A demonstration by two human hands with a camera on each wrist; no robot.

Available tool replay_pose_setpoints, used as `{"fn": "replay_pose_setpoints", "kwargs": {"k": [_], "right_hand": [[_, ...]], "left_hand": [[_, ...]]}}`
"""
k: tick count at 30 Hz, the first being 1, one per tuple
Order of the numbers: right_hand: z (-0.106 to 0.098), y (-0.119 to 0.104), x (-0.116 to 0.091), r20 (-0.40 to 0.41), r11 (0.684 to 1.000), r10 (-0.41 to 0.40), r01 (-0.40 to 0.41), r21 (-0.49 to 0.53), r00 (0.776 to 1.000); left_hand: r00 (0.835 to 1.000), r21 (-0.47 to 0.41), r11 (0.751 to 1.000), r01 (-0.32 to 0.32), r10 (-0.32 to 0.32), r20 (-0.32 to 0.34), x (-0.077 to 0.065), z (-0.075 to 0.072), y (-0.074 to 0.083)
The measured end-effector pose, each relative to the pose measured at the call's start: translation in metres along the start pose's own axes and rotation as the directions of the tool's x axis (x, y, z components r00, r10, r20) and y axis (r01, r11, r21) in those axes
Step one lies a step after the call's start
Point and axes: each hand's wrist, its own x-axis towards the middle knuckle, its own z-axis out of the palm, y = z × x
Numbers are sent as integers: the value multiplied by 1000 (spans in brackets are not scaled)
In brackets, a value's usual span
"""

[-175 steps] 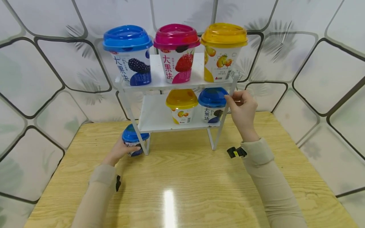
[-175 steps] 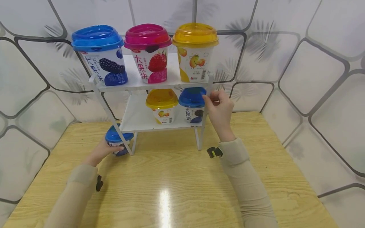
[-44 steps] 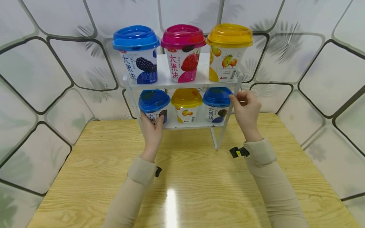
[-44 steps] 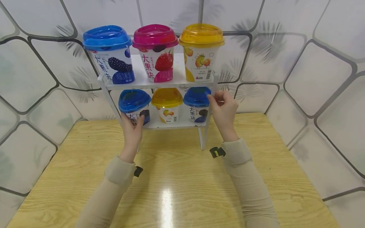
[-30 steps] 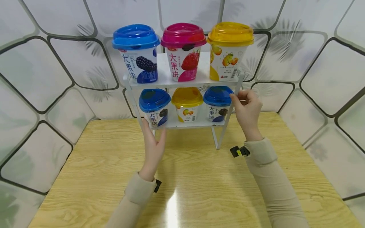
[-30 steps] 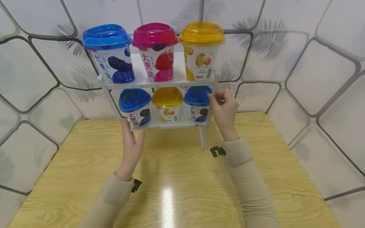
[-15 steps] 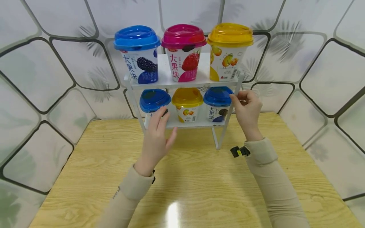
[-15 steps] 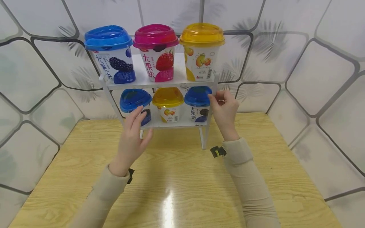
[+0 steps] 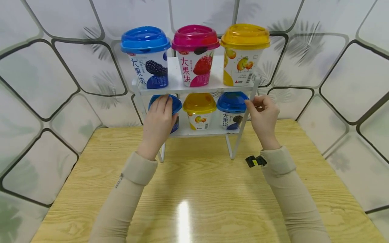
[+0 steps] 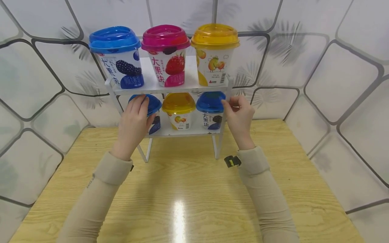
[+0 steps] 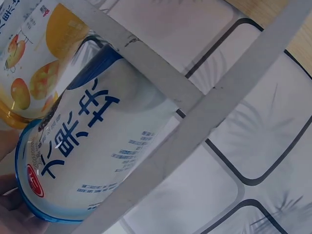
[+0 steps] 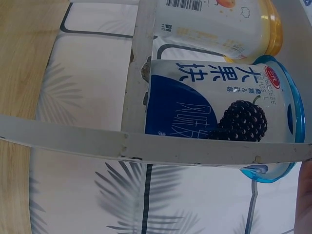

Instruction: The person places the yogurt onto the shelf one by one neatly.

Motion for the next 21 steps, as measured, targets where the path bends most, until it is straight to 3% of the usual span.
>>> {"fn": "replay_pose_setpoints", "kwargs": {"k": [7, 21], "right_hand": [[0, -3, 0, 3, 1000, -3, 3, 4, 1000], [0, -2, 0, 0, 1000, -5, 5, 8, 1000]], "left_hand": [[995, -4, 1000, 26, -26, 99, -3, -2, -3], [990, -26, 998, 55, -51, 134, -6, -6, -4]]}}
